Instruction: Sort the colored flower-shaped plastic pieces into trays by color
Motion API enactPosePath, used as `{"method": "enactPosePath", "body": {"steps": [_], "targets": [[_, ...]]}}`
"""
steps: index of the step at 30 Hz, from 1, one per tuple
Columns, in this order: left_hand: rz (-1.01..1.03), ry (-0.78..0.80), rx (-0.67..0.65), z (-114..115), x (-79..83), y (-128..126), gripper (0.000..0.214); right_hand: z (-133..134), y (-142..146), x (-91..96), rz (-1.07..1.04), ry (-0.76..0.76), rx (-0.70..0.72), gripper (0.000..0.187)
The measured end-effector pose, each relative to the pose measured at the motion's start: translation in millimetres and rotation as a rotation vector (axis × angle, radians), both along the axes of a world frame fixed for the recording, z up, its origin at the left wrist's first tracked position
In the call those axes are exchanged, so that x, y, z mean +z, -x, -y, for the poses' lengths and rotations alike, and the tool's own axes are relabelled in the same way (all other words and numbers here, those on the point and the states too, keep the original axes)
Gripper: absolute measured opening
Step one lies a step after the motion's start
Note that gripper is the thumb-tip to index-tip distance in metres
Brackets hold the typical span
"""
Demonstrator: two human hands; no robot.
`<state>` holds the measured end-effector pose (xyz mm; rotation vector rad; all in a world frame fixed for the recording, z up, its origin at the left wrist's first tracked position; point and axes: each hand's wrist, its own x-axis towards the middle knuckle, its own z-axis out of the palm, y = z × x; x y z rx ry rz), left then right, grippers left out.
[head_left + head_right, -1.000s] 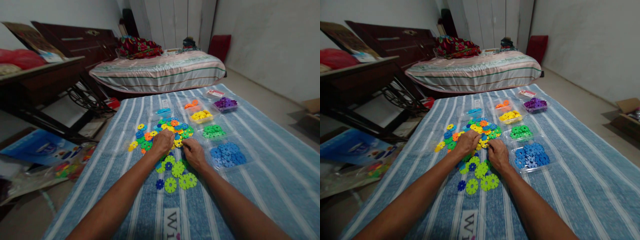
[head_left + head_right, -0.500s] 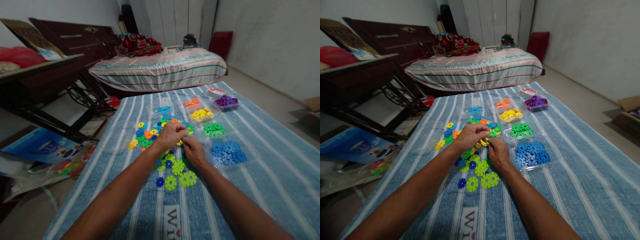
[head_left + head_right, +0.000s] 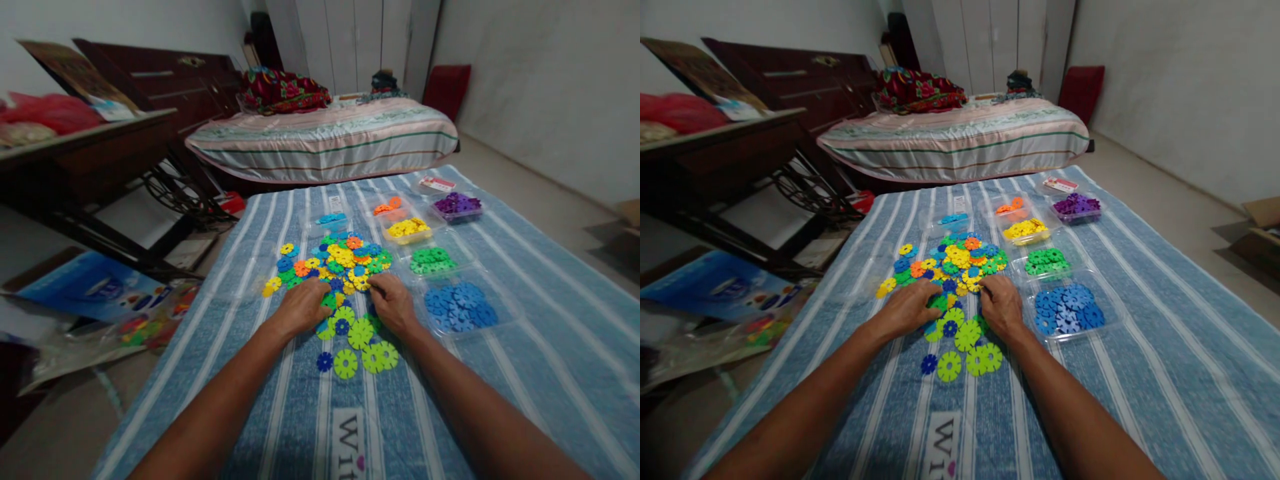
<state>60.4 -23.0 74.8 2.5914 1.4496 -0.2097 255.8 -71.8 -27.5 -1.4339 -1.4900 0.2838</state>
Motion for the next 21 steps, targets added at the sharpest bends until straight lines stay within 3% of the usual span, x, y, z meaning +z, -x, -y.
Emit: {"method": "enactPosePath", "body": {"steps": [3, 7, 21], "targets": [[-0.034, -0.007, -0.001, 1, -4.5, 2, 0.031, 0, 0, -0.1, 0.007, -0.001, 0.004, 0.023], [-0.075, -0.008, 0.008, 2, -5.4, 2, 0.025, 0, 0, 0.0, 0.029, -0.004, 0.010, 0.020], [-0.174, -0.036, 0.059, 1, 16.7, -2, 0.012, -1, -1, 2.1, 0.046, -0.002, 0.029, 0.020]]}}
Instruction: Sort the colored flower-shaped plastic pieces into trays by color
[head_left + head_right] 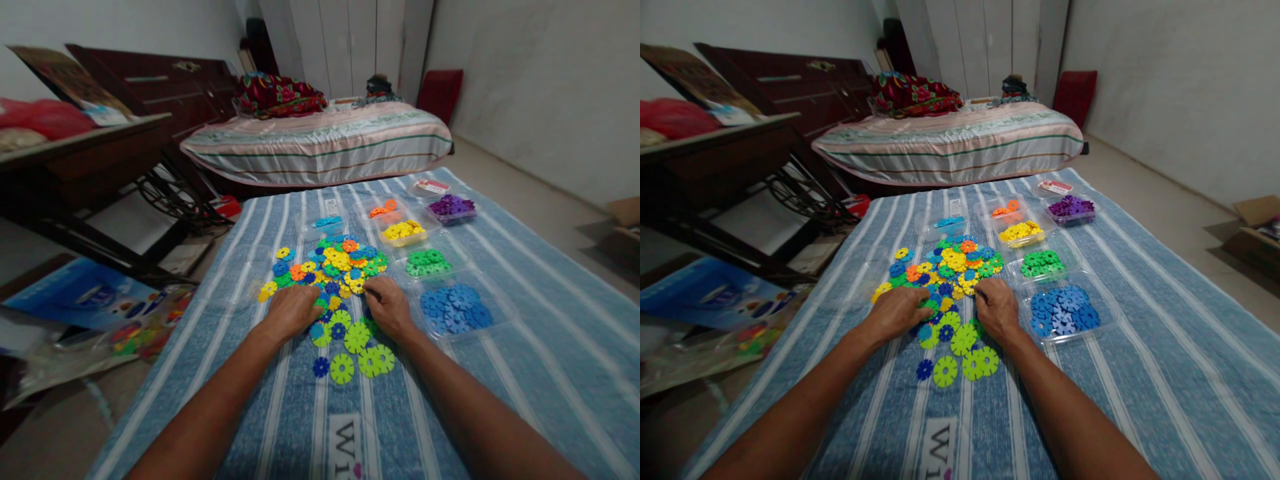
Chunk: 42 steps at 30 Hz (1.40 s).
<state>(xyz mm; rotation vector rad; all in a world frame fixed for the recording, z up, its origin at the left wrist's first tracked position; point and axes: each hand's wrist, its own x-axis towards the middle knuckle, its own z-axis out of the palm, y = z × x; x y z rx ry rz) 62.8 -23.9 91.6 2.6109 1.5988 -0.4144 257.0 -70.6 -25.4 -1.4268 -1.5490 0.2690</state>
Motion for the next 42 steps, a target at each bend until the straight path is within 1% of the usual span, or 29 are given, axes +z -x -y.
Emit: {"method": "enactPosePath", "body": {"steps": [2, 5, 7, 10, 12, 13, 14, 16, 18, 21, 23, 26, 29, 33, 38, 42], "targets": [[0.108, 0.035, 0.005, -6, -0.1, 1, 0.010, 0, 0, -0.1, 0.003, 0.008, -0.004, 0.020], [0.403, 0.134, 0.026, -15, -0.4, -7, 0.010, -1, 1, -0.7, 0.009, 0.016, -0.005, 0.020], [0.667, 0.230, 0.064, -19, 3.1, -24, 0.013, -1, 0, -1.1, 0.017, 0.018, 0.003, 0.019], [1.094, 0.416, 0.153, -21, 15.0, -61, 0.023, 0, 0, -1.7, 0.010, 0.014, 0.012, 0.019], [1.279, 0.502, 0.163, -21, 22.3, -81, 0.033, 0, 0, -1.9, -0.008, 0.002, 0.008, 0.018], [1.315, 0.509, 0.156, -21, 23.9, -87, 0.035, 0, 0, -1.9, -0.015, -0.002, 0.005, 0.018], [1.310, 0.501, 0.137, -21, 23.7, -90, 0.034, -1, -1, -1.9, -0.020, -0.006, 0.005, 0.018], [1.198, 0.457, 0.077, -22, 17.9, -85, 0.024, -1, -1, -1.6, -0.022, -0.002, 0.014, 0.019], [0.996, 0.389, 0.004, -22, 8.2, -71, 0.015, -1, 0, -1.1, -0.019, 0.007, 0.021, 0.020], [0.600, 0.222, -0.070, -19, -4.1, -43, 0.011, 0, 0, 0.1, -0.020, 0.013, 0.015, 0.020], [0.358, 0.121, -0.082, -15, -7.7, -27, 0.011, 0, 1, 0.9, -0.026, 0.012, 0.008, 0.020], [0.152, 0.051, -0.044, -9, -8.6, -10, 0.013, 1, 1, 1.0, -0.025, 0.004, -0.006, 0.020], [0.063, 0.022, -0.022, -4, -9.8, -1, 0.015, 1, 0, -0.4, -0.014, -0.006, -0.007, 0.019], [0.011, 0.017, -0.045, -2, -14.3, 5, 0.020, 0, -1, -2.1, 0.001, -0.014, 0.002, 0.019], [0.023, 0.022, -0.030, -3, -18.8, 7, 0.018, 1, -1, -1.9, -0.003, -0.006, 0.001, 0.019], [0.076, 0.033, 0.018, -6, -20.3, 8, 0.017, 1, -1, -1.1, -0.004, -0.002, 0.005, 0.019]]}}
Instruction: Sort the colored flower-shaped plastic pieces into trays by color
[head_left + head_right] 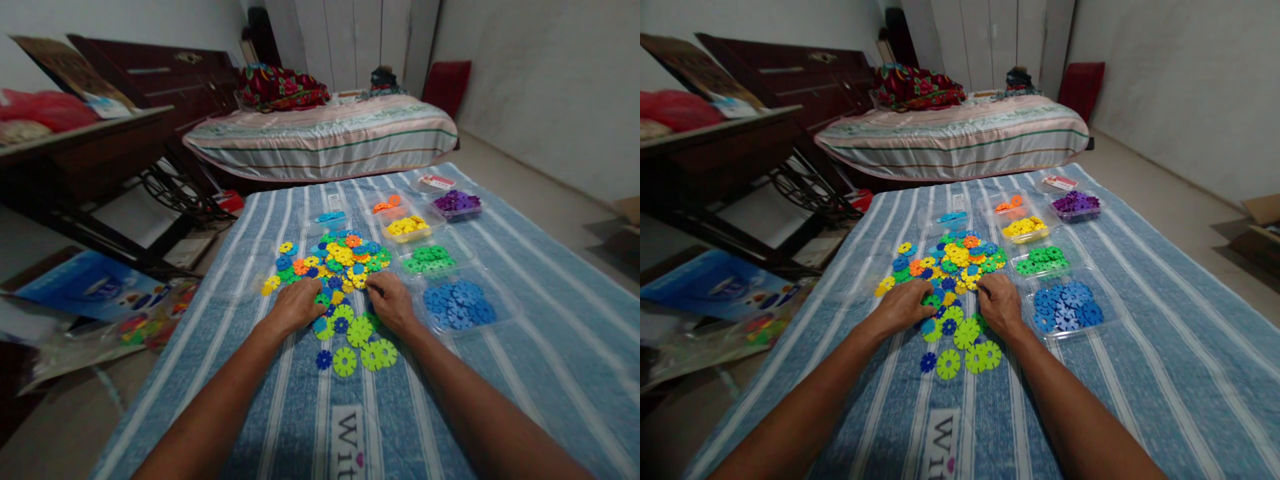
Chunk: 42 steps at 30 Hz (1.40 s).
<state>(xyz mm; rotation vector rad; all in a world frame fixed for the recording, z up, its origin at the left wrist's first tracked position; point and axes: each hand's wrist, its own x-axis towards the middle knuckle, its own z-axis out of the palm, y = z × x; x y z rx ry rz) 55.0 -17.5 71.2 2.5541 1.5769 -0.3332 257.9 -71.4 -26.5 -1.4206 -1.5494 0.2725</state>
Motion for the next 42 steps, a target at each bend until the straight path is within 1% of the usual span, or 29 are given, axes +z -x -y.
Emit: {"method": "enactPosePath", "body": {"steps": [4, 7, 11, 15, 17, 20, 21, 23, 25, 26, 27, 29, 31, 33, 35, 38, 42], "targets": [[0.146, 0.057, 0.059, -7, -2.7, 4, 0.013, 0, 1, 0.8, 0.003, 0.004, -0.005, 0.019], [0.310, 0.149, 0.087, -13, -6.5, 9, 0.008, 0, 1, 1.3, 0.000, 0.013, -0.005, 0.019], [0.517, 0.285, 0.101, -19, -9.9, 17, 0.009, 0, 1, 1.6, 0.000, 0.022, 0.000, 0.019], [0.574, 0.330, 0.093, -25, -3.3, 15, 0.010, -1, 1, 1.5, 0.005, 0.025, 0.005, 0.019], [0.580, 0.313, 0.090, -27, 4.3, 5, 0.010, -1, 1, 1.2, 0.003, 0.030, 0.004, 0.019], [0.675, 0.273, 0.081, -26, 19.3, -24, 0.010, -1, 1, 0.8, 0.006, 0.034, 0.001, 0.019], [0.745, 0.270, 0.077, -24, 24.7, -36, 0.009, -1, 1, 0.7, 0.009, 0.033, 0.001, 0.019], [0.965, 0.267, 0.100, -20, 34.5, -60, 0.012, 0, 1, 0.9, 0.005, 0.027, 0.000, 0.020], [1.179, 0.252, 0.142, -16, 40.4, -78, 0.022, 0, 1, 1.1, -0.011, 0.017, -0.005, 0.020], [1.234, 0.236, 0.153, -15, 41.0, -82, 0.025, 0, 1, 1.3, -0.020, 0.012, -0.009, 0.019], [1.242, 0.210, 0.153, -13, 39.7, -84, 0.025, 0, 1, 1.4, -0.028, 0.009, -0.013, 0.019], [1.124, 0.149, 0.120, -11, 32.1, -80, 0.018, 0, 1, 1.8, -0.034, 0.007, -0.012, 0.019], [0.911, 0.120, 0.060, -6, 20.3, -70, 0.011, 0, 1, 2.1, -0.034, 0.012, -0.008, 0.019], [0.692, 0.138, 0.002, 2, 8.4, -62, 0.009, -1, 1, 2.3, -0.036, 0.021, -0.009, 0.020], [0.497, 0.165, -0.044, 14, -0.1, -58, 0.009, -1, 1, 2.0, -0.036, 0.025, -0.008, 0.020], [0.284, 0.143, -0.102, 33, -5.2, -61, 0.009, -1, 0, 0.6, -0.041, 0.018, 0.002, 0.020], [0.126, 0.093, -0.130, 49, -5.9, -69, 0.020, -1, -1, -1.8, -0.039, 0.021, 0.004, 0.020]]}}
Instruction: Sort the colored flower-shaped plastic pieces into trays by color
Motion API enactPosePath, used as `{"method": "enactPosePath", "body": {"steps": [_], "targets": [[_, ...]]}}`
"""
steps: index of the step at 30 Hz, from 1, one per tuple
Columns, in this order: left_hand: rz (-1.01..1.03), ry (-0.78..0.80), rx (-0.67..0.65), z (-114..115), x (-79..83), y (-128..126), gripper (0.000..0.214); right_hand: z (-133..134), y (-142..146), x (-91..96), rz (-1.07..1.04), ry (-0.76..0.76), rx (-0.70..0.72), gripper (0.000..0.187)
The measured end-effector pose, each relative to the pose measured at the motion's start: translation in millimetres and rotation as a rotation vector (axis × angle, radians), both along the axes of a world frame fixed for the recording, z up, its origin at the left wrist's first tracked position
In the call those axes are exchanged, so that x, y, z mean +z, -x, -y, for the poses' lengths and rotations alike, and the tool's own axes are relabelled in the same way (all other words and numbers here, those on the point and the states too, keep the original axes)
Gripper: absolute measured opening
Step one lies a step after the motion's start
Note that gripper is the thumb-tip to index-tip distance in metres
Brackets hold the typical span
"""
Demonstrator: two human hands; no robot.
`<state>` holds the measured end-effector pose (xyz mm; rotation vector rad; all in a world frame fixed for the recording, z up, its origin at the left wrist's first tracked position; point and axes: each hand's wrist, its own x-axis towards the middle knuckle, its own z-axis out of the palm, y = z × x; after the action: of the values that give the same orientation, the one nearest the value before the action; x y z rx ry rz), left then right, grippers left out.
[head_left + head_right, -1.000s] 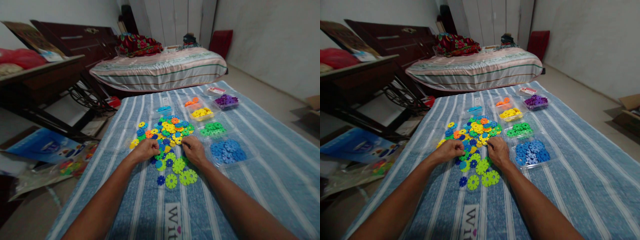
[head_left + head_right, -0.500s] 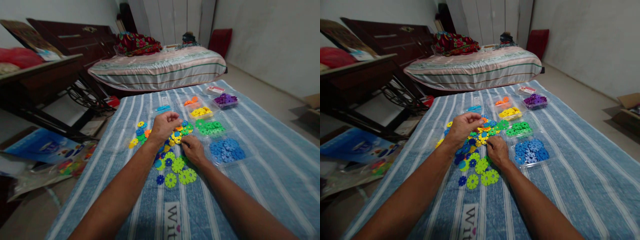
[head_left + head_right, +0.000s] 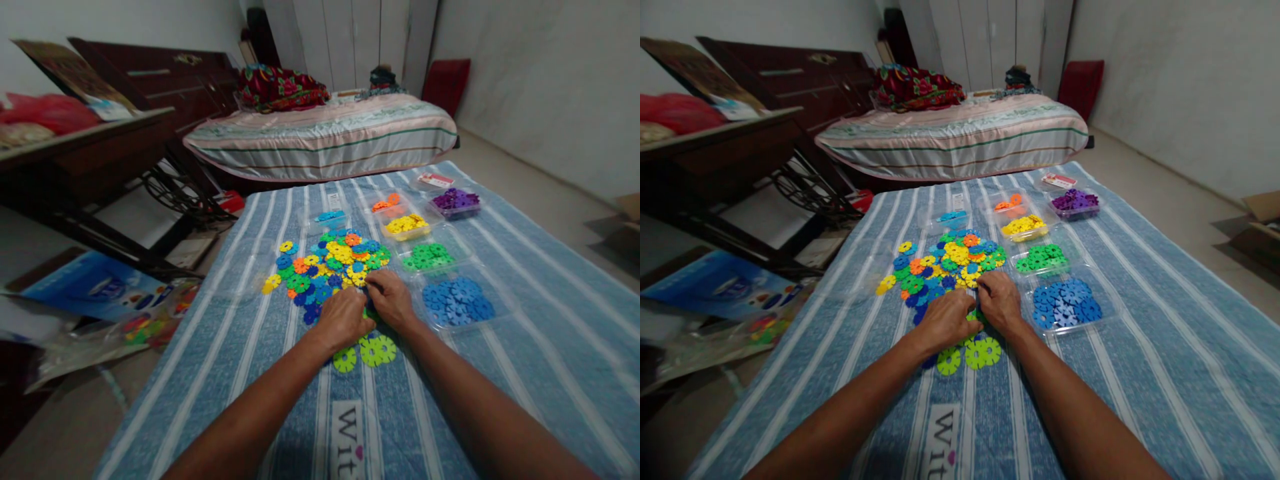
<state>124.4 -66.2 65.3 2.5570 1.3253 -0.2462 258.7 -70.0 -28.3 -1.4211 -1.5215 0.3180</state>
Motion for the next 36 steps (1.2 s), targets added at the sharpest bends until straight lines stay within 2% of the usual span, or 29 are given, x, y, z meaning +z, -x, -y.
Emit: {"method": "enactPosePath", "body": {"steps": [5, 9, 12, 19, 23, 27, 30, 33, 36], "targets": [[-0.037, -0.001, -0.002, 1, -3.3, -3, 0.021, 0, 0, 0.0, 0.009, 0.002, -0.003, 0.020], [0.035, 0.019, 0.040, -2, -8.0, -3, 0.013, 1, 1, 1.1, -0.009, -0.012, -0.012, 0.020], [0.159, 0.069, 0.117, -6, -12.8, 0, 0.002, 1, 1, 1.8, -0.006, -0.009, -0.007, 0.020], [0.597, 0.369, 0.294, -18, -26.1, 14, 0.007, 0, 0, 1.7, 0.005, -0.003, 0.001, 0.020], [0.730, 0.474, 0.390, -21, -24.9, 23, 0.009, 0, 1, 0.7, 0.007, -0.014, -0.018, 0.021], [0.742, 0.499, 0.468, -27, -15.9, 34, 0.011, 0, 1, 0.2, -0.004, -0.024, -0.027, 0.024], [0.705, 0.463, 0.484, -36, -2.7, 35, 0.011, 0, 1, 1.1, -0.008, -0.020, -0.022, 0.026], [0.729, 0.399, 0.441, -45, 19.8, 20, 0.013, 1, 1, 2.1, -0.002, -0.007, -0.010, 0.025], [0.942, 0.416, 0.381, -49, 47.4, -7, 0.009, 1, 0, 1.8, 0.000, 0.000, -0.001, 0.024]]}}
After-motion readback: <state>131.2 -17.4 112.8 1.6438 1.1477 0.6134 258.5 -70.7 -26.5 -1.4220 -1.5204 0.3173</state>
